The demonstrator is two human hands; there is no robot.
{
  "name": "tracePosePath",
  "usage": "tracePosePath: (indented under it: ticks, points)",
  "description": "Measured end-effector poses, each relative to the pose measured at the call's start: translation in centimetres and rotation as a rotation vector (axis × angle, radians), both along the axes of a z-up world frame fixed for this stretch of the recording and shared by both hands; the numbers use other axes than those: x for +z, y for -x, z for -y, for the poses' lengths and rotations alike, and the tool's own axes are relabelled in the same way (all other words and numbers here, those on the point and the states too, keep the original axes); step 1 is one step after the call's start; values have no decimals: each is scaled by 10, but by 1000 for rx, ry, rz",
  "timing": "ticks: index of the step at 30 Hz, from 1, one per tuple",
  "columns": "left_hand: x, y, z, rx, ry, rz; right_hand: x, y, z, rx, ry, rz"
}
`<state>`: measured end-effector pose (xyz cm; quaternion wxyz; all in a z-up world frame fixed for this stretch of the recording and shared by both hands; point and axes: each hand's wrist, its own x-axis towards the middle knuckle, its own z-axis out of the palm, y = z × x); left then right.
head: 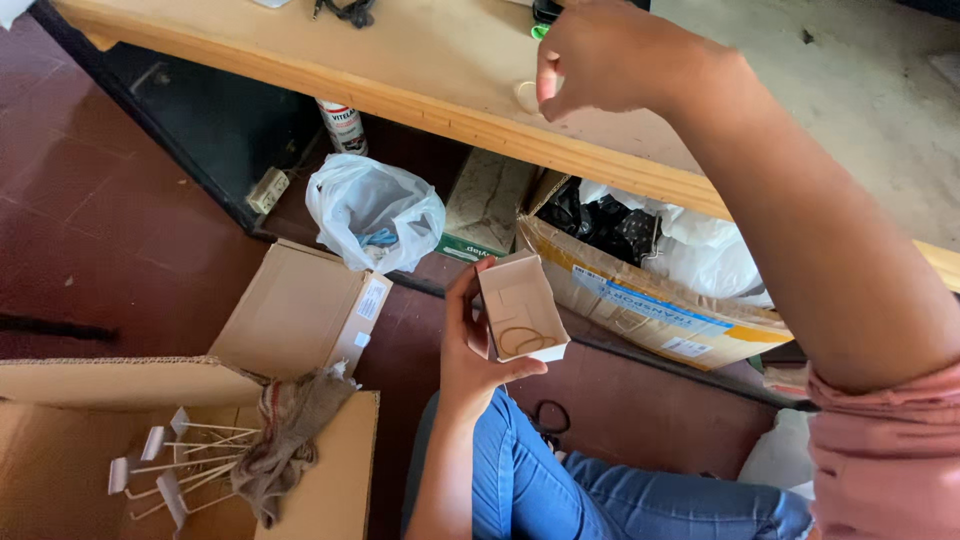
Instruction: The person wipes a small electronics box with a cloth, then places rubber bands inside it.
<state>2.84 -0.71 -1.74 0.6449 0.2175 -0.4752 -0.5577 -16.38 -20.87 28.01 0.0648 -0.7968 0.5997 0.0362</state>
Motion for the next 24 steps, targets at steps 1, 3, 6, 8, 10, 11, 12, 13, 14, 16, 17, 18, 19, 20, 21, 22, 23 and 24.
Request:
tracePosePath:
  ticks: [1, 3, 6, 8, 10, 11, 12, 13, 14, 16, 17, 18, 19, 20, 21, 22, 23, 24]
  points:
    - [2, -2, -1, 3, 0, 19, 9, -11, -9, -64, -74, -23]
    - [4, -3, 0, 16, 18, 25, 2, -10, 1, -69, -85, -20]
    - [6, -5, -3, 21, 23, 28, -4, -5, 4, -54, -79, -1]
    - [5, -6, -2, 10, 14, 24, -3, -2, -10, -39, -57, 16]
    - [0, -4, 0, 18, -31, 20, 0, 2, -37, 160, 53, 45]
    - [4, -5, 2, 24, -31, 17, 2, -7, -60, 165, 53, 43]
    - [7, -7, 1, -17, -41, 22, 4, -13, -87, 132, -78, 49]
    - [10, -8, 0, -58, -52, 26, 5, -19, -114, 99, -209, 54]
    - [8, -7, -1, -65, -55, 27, -4, -17, -125, 91, -211, 56]
    - [6, -3, -2, -232, -96, -139, -18, -12, -148, 209, -355, 55]
    - [1, 2, -2, -238, -94, -140, -29, -10, -151, 203, -352, 54]
    - [-3, 7, -1, -213, -40, -108, -39, -7, -154, 242, -346, 56]
    - [-7, 14, 1, -187, 13, -78, -48, -3, -157, 282, -339, 57]
    - [-3, 17, -3, -210, 23, -77, -51, 4, -158, 259, -328, 59]
    - [0, 21, -5, -224, -6, -65, -55, 10, -159, 243, -310, 131]
    - [2, 25, -8, -238, -34, -53, -59, 17, -160, 226, -289, 200]
    - [4, 25, -6, -264, -23, -53, -61, 40, -154, 202, -276, 201]
    - [5, 24, -4, -232, 3, 2, -64, 61, -147, 108, -206, 326]
